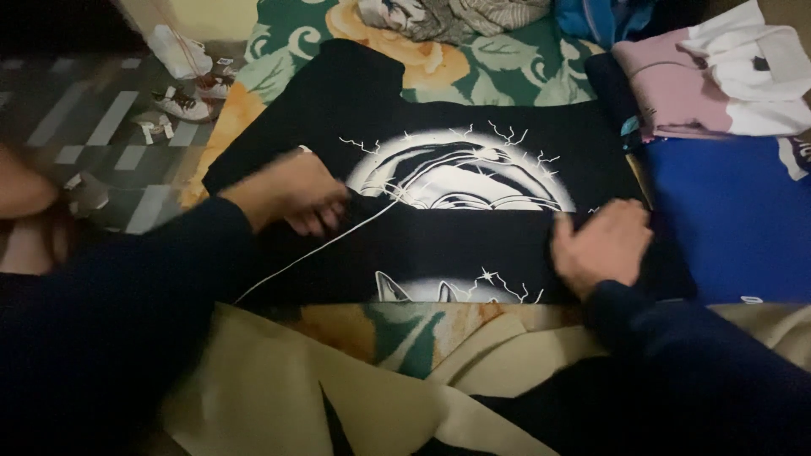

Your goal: Folding a black t-shirt on a bed with a floral patterned sheet.

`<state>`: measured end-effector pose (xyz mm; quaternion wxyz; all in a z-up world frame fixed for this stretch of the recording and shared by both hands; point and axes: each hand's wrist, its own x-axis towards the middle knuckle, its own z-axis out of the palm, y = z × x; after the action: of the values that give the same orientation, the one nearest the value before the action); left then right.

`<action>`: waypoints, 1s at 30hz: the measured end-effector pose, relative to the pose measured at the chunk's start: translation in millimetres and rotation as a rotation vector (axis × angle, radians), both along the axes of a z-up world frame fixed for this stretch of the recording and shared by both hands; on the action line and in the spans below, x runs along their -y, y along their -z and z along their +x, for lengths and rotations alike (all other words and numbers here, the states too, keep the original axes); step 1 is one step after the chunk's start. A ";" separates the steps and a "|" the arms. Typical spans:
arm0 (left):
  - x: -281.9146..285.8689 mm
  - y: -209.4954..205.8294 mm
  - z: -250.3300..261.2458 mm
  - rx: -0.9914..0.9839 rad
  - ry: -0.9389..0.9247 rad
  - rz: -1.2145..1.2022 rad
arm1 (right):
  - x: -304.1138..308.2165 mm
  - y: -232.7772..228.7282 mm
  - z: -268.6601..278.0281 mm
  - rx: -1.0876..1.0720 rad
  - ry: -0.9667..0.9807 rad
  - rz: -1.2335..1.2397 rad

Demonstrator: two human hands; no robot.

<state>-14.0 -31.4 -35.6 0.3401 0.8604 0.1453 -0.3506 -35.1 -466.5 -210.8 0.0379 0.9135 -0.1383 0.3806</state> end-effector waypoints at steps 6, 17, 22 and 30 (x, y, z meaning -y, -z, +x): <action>-49.2 -17.9 26.4 0.446 -0.133 0.618 | -119.2 -87.4 -56.7 -0.445 -0.640 0.195; -56.0 -35.5 15.3 0.193 -0.245 0.171 | -196.3 -108.7 -9.8 -0.452 -0.893 0.559; -81.5 -14.0 24.6 0.687 -0.225 -0.196 | -257.0 -93.6 77.4 -0.653 -0.828 0.961; -69.8 -1.2 41.0 0.205 -0.394 -0.134 | -292.8 -113.8 96.3 -1.126 -0.837 0.866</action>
<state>27.0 38.4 -34.4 0.4712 0.8222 0.2514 -0.1970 61.2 -173.7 -97.0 -0.3990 0.8773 0.1189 -0.2389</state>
